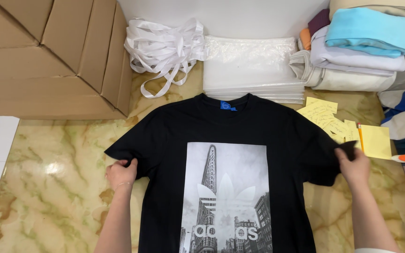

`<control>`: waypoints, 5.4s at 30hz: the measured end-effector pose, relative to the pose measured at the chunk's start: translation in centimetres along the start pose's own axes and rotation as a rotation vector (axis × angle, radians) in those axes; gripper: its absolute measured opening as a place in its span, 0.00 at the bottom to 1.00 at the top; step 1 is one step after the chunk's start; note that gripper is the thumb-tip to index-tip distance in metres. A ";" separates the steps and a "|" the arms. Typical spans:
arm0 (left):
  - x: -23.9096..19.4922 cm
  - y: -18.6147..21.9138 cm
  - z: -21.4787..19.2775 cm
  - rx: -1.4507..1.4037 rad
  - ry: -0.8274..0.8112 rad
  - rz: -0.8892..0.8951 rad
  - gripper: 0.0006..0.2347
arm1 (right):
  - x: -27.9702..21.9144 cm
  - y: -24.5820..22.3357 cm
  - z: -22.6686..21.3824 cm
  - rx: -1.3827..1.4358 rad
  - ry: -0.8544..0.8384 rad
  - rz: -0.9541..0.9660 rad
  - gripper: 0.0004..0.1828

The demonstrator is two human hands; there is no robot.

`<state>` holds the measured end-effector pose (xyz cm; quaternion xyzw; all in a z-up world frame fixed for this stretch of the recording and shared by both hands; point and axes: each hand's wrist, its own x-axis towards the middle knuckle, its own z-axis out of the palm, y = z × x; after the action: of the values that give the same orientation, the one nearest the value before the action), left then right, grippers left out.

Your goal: The person takes several shirts from a clothing rack, including a beige long-sleeved shirt, a light blue polo, a black t-shirt, and a white t-shirt. They lay each shirt on a marble-patterned table, fold them neatly by hand, and place them into a stack.

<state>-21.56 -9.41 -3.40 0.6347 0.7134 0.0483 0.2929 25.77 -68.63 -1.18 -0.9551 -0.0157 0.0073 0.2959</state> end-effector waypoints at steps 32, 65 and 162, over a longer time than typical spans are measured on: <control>-12.9 11.0 -0.1 -0.191 -0.546 0.754 0.17 | -6.0 -0.1 2.2 -0.211 0.030 0.434 0.45; -6.7 9.4 6.5 -0.138 -0.014 0.685 0.10 | -10.9 -15.2 4.4 0.232 -0.340 -0.107 0.11; -9.7 1.6 -3.8 0.756 -0.549 0.920 0.34 | -14.1 -9.6 1.6 -0.672 -0.485 -0.894 0.28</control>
<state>-21.79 -17.02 3.88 0.9235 0.2363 -0.2495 0.1706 11.44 -60.27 3.03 -0.8683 -0.4834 0.0943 -0.0594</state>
